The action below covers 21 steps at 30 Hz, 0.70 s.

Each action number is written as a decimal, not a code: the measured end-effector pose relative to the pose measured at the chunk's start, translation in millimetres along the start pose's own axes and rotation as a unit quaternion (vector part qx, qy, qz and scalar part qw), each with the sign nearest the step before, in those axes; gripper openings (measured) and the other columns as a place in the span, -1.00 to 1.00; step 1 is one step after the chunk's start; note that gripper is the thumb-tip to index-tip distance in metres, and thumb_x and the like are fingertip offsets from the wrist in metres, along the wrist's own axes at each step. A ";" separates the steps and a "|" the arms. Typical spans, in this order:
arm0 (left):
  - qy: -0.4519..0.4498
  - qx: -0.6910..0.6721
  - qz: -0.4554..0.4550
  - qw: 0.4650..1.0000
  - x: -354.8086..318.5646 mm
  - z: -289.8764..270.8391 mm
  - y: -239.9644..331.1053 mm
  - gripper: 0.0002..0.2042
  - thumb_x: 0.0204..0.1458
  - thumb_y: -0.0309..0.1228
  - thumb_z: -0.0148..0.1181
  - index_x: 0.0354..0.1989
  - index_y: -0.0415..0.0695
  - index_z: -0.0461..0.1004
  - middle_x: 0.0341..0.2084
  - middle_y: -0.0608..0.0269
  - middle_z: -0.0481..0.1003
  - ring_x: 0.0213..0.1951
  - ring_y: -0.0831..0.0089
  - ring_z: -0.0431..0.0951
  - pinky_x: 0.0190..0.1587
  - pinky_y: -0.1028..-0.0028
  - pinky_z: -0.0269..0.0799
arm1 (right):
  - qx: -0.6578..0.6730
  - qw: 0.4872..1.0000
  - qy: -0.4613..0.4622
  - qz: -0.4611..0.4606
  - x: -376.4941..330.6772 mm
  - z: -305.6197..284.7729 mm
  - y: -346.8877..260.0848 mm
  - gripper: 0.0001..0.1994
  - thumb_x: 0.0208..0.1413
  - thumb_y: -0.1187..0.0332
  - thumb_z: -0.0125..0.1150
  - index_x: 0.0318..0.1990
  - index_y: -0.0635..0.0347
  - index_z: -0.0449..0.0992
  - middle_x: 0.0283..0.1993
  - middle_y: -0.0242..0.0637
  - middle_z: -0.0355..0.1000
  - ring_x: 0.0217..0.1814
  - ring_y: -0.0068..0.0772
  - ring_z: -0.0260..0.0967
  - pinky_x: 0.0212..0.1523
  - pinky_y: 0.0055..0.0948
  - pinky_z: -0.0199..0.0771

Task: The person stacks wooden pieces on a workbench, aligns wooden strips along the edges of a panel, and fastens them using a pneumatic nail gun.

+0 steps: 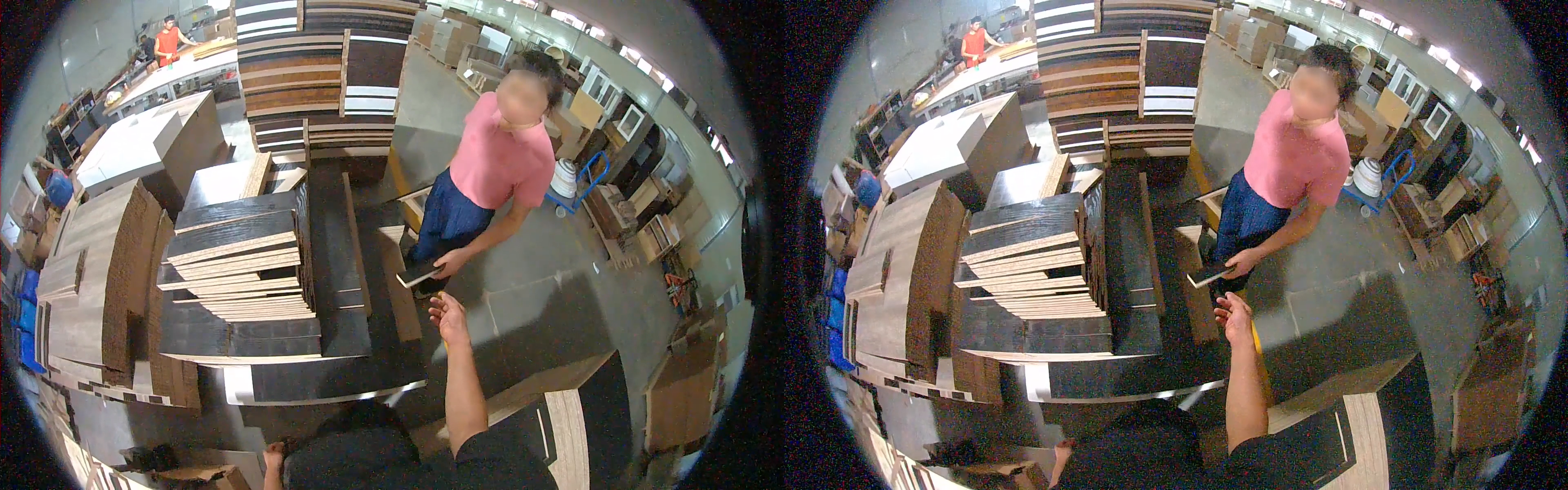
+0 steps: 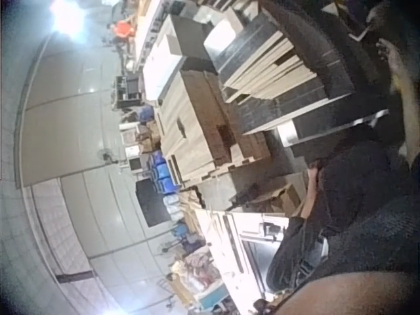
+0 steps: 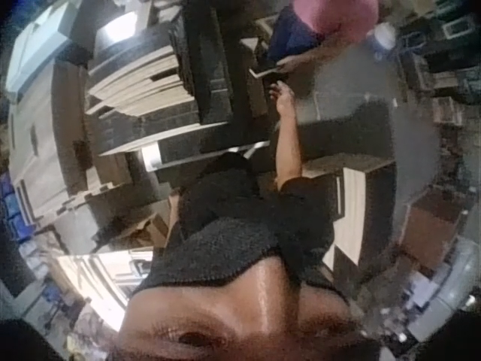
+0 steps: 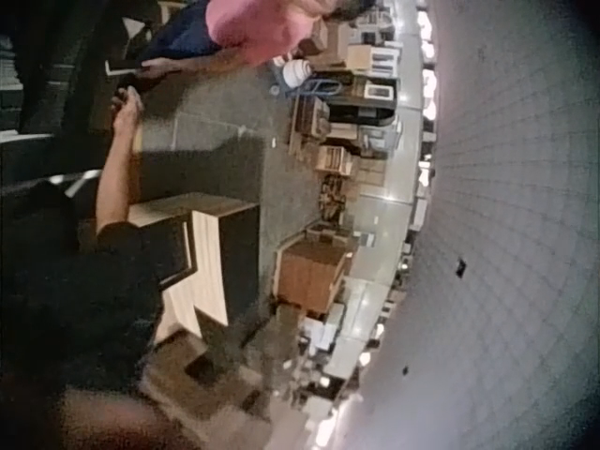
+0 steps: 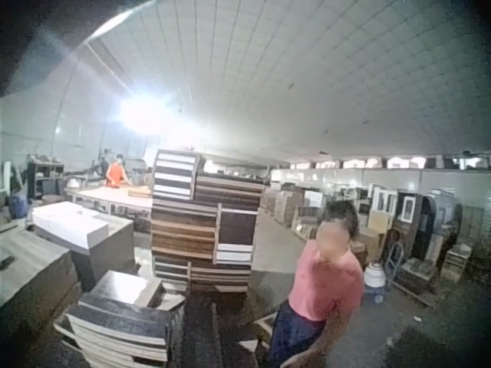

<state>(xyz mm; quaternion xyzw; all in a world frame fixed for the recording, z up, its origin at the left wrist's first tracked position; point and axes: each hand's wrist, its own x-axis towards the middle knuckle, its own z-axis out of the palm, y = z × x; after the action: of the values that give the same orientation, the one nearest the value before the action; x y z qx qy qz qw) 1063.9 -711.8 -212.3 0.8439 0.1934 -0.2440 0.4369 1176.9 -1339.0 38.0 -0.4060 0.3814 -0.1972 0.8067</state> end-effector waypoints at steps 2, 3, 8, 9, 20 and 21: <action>-0.047 -0.031 0.010 0.998 21.3 -6.8 -25.8 -0.68 0.08 -0.19 0.15 -0.40 -0.27 0.53 -0.53 0.15 0.51 -0.40 0.32 0.47 -0.29 0.37 0.36 | 0.000 1.000 0.011 0.011 -0.2 1.5 6.8 -0.79 0.16 0.18 0.14 -0.14 0.03 0.44 -0.32 -0.37 0.52 -0.44 -0.46 0.46 -0.50 -0.43 0.44; -0.093 -0.066 0.021 0.993 27.5 -8.0 -36.2 -0.67 0.07 -0.17 0.16 -0.40 -0.27 0.54 -0.52 0.14 0.53 -0.40 0.29 0.49 -0.27 0.36 0.39 | -0.002 1.000 0.002 0.022 -1.4 -0.7 15.6 -0.79 0.16 0.17 0.14 -0.14 0.03 0.44 -0.32 -0.38 0.52 -0.44 -0.46 0.46 -0.49 -0.42 0.45; -0.003 -0.040 0.076 0.996 22.8 8.8 -43.1 -0.67 0.01 -0.17 0.21 -0.35 -0.26 0.57 -0.48 0.04 0.56 -0.37 0.24 0.54 -0.24 0.32 0.43 | -0.008 0.994 0.039 0.107 -6.4 -24.6 72.4 -0.78 0.15 0.15 0.13 -0.16 0.03 0.44 -0.33 -0.38 0.52 -0.42 -0.43 0.46 -0.44 -0.37 0.47; 0.068 -0.047 0.136 0.987 22.3 13.3 -43.5 -0.69 0.00 -0.19 0.22 -0.36 -0.25 0.59 -0.51 0.02 0.56 -0.39 0.24 0.55 -0.27 0.29 0.44 | -0.020 0.991 0.032 0.127 -9.8 -34.1 83.9 -0.78 0.15 0.15 0.11 -0.17 0.04 0.43 -0.34 -0.36 0.52 -0.41 -0.39 0.46 -0.44 -0.34 0.47; -0.029 -0.097 -0.006 0.995 3.4 6.8 -18.3 -0.61 0.11 -0.14 0.19 -0.28 -0.32 0.58 -0.42 0.04 0.59 -0.32 0.30 0.57 -0.23 0.34 0.46 | -0.238 0.933 0.129 0.237 -58.4 -167.9 247.5 -0.78 0.14 0.24 0.09 -0.20 0.18 0.49 -0.36 -0.15 0.51 -0.39 -0.18 0.48 -0.45 -0.21 0.45; -0.011 -0.111 0.025 0.993 3.2 9.4 -21.0 -0.63 0.11 -0.17 0.20 -0.29 -0.33 0.58 -0.43 0.06 0.59 -0.33 0.31 0.57 -0.24 0.34 0.46 | -0.240 0.933 0.123 0.238 -61.8 -175.6 256.1 -0.78 0.14 0.24 0.09 -0.20 0.18 0.49 -0.36 -0.15 0.51 -0.39 -0.18 0.48 -0.45 -0.21 0.45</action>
<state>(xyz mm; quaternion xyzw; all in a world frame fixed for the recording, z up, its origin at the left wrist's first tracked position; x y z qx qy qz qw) 1052.9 -707.8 -232.4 0.7918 0.1931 -0.2191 0.5364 1003.9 -1237.1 -206.8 -0.4573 0.5991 0.0494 0.6554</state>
